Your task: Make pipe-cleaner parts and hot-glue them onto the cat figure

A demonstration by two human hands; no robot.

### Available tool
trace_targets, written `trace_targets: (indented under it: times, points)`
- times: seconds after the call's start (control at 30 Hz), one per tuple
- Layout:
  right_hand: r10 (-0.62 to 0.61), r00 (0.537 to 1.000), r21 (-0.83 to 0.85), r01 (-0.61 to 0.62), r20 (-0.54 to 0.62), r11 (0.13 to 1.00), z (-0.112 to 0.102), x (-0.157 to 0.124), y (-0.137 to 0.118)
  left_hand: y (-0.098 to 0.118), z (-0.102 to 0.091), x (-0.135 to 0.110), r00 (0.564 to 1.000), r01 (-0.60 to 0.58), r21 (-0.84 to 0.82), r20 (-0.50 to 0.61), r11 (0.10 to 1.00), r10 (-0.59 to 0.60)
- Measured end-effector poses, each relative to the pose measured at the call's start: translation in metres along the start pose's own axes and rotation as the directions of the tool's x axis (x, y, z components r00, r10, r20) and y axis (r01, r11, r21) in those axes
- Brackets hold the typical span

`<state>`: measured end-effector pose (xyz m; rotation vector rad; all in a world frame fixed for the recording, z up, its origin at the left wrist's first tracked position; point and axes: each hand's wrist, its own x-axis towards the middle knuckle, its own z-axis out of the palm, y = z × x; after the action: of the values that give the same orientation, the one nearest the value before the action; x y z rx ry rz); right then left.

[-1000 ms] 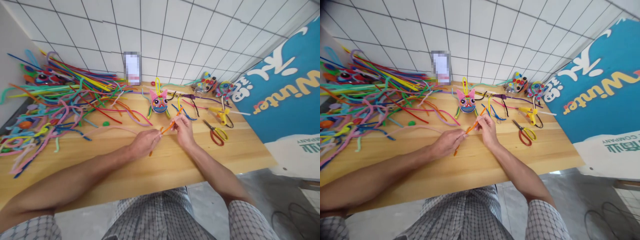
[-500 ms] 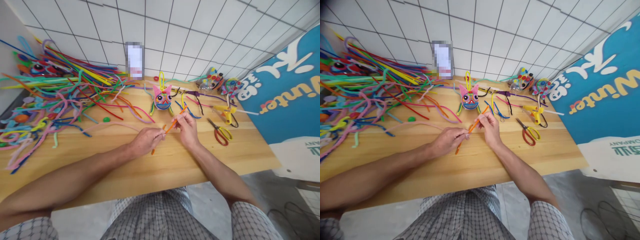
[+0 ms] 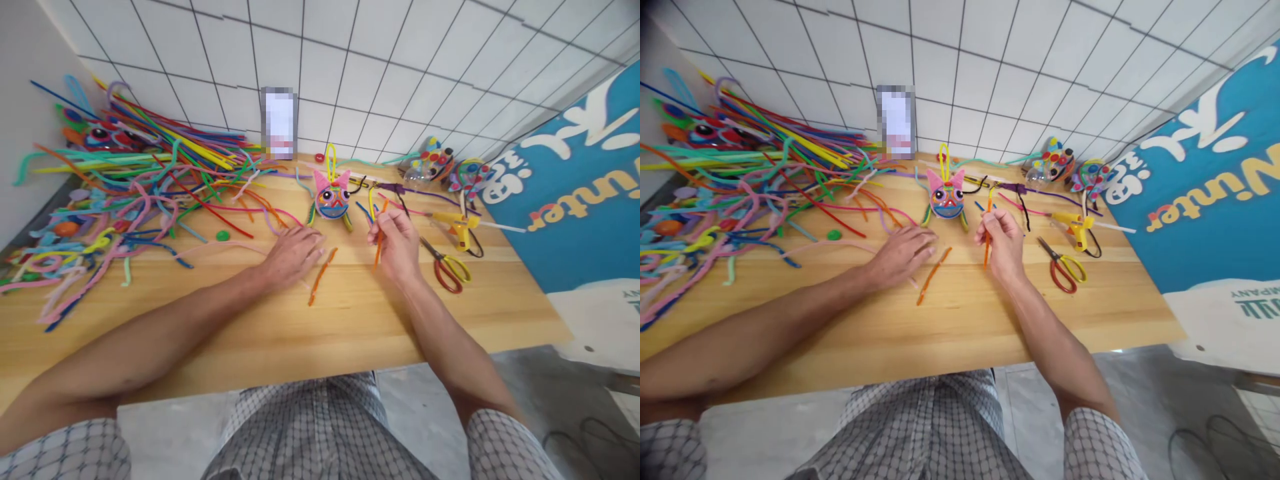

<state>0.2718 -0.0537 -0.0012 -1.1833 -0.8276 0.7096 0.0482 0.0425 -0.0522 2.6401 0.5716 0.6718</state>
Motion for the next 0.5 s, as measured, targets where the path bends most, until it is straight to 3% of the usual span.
trace_targets:
  times: [0.17,0.33,0.4,0.5]
  points:
    - [0.048,0.998,-0.077,-0.045,0.040,0.996,0.004,-0.005,0.003,-0.022,-0.012,0.008,0.984,0.097,-0.034,-0.145,0.995,-0.101]
    - [0.052,0.997,-0.120,-0.044,0.061,0.992,0.005,-0.008,0.004,-0.035,-0.035,0.012,0.907,0.188,-0.191,-0.342,0.963,-0.245]
    - [0.045,0.996,-0.130,-0.035,0.076,0.991,0.005,-0.009,0.005,-0.040,-0.044,0.010,0.893,0.224,-0.239,-0.339,0.945,-0.297]
    - [0.048,0.994,-0.145,-0.034,0.098,0.989,0.005,-0.010,0.006,-0.055,-0.052,0.003,0.927,0.253,-0.189,-0.233,0.949,-0.294]
